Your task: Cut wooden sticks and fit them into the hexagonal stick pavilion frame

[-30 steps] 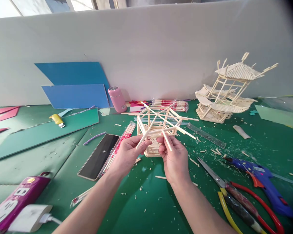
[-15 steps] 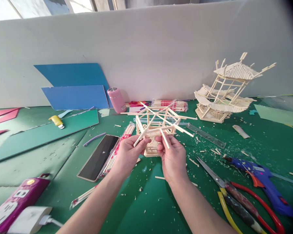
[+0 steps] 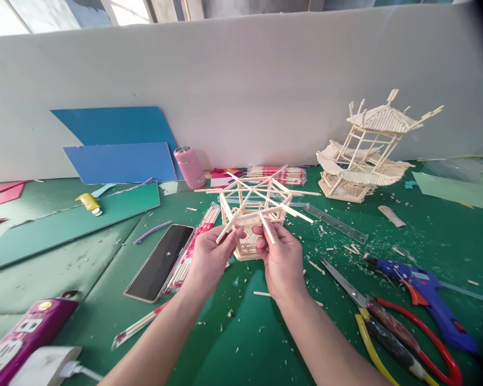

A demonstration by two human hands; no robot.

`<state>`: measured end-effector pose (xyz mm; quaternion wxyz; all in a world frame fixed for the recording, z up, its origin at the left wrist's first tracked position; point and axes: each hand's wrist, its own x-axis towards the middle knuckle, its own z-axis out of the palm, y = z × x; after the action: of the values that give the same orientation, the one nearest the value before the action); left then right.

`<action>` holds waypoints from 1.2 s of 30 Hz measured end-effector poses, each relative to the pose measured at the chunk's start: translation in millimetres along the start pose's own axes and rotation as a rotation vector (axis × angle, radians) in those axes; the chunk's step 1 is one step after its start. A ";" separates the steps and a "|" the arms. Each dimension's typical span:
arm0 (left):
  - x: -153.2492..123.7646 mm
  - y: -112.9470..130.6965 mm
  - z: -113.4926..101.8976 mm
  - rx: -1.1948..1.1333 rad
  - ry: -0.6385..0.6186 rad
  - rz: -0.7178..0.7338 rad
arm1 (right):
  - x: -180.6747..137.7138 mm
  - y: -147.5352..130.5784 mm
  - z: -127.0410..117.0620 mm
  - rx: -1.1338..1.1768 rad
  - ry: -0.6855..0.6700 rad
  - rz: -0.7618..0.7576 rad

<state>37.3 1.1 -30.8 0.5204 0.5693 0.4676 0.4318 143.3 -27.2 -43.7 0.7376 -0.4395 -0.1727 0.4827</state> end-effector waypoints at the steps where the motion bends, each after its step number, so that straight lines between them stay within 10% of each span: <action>1: 0.0 -0.5 0.0 -0.003 0.000 -0.001 | 0.1 0.2 0.0 0.004 -0.002 -0.001; 36: 0.7 8.3 7.5 -0.447 -0.001 -0.246 | -1.1 3.1 -0.9 0.145 -0.059 0.062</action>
<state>45.5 0.3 -23.1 0.6822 0.3790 0.4261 0.4577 141.7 -28.1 -46.5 0.7466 -0.3759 -0.1452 0.5294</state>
